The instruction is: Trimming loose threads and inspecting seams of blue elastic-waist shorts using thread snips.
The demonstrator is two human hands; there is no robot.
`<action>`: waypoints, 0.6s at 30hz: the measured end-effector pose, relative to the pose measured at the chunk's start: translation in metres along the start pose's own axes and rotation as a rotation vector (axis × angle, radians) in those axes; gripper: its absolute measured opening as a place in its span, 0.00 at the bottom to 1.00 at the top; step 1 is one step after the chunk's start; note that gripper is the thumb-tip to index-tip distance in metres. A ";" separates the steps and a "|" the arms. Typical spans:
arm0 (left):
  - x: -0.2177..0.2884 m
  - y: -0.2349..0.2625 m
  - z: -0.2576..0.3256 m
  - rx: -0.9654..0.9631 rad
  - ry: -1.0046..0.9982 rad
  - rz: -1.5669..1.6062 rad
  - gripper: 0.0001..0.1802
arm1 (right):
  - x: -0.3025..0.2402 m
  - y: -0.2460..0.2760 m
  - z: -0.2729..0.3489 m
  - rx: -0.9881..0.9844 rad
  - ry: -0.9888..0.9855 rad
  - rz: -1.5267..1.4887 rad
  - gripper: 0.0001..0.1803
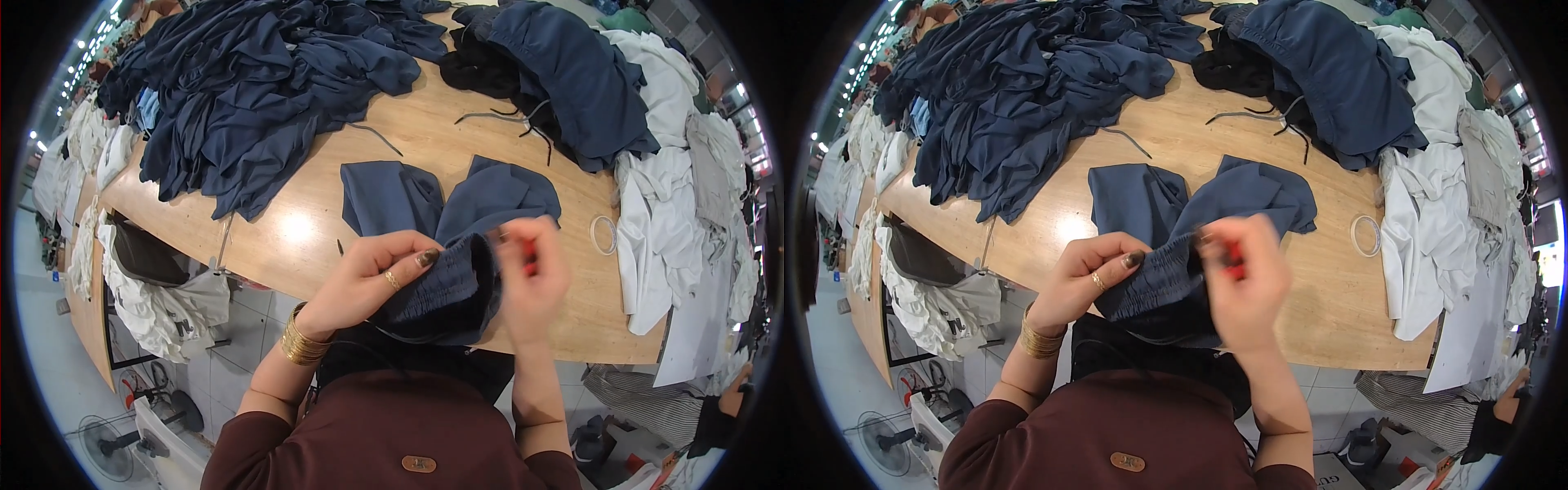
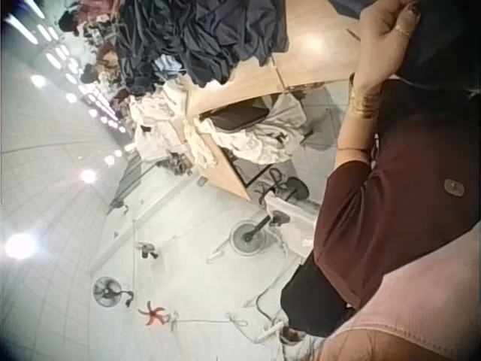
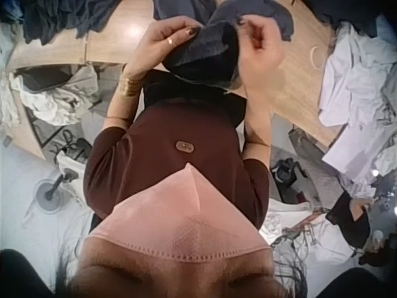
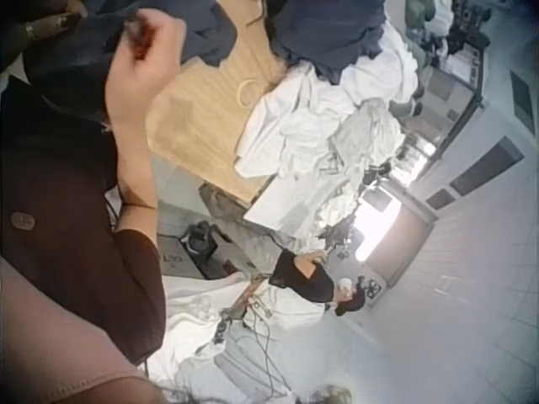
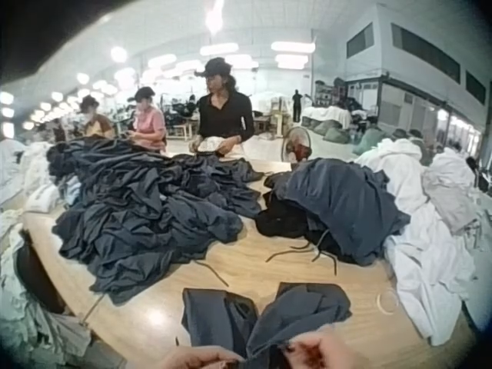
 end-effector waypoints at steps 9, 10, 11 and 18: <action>-0.004 0.007 -0.003 0.069 0.066 0.135 0.09 | 0.011 0.005 0.001 -0.128 -0.163 0.043 0.18; -0.005 0.007 -0.004 0.069 0.067 0.137 0.09 | 0.010 0.004 0.003 -0.144 -0.137 0.009 0.18; -0.006 0.007 -0.004 0.066 0.074 0.147 0.09 | 0.008 0.007 0.004 -0.199 -0.126 0.063 0.15; -0.003 0.006 -0.002 0.068 0.073 0.171 0.08 | -0.012 -0.008 0.003 -0.460 0.071 -0.097 0.19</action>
Point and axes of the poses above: each hand's wrist, its own z-axis away from the middle knuckle, its own y-axis out of the back of the hand, x = y × z, the point moved 4 cm from there along -z, towards the middle knuckle, and after that the axes turned 14 degrees about x, right-handed, at the moved point
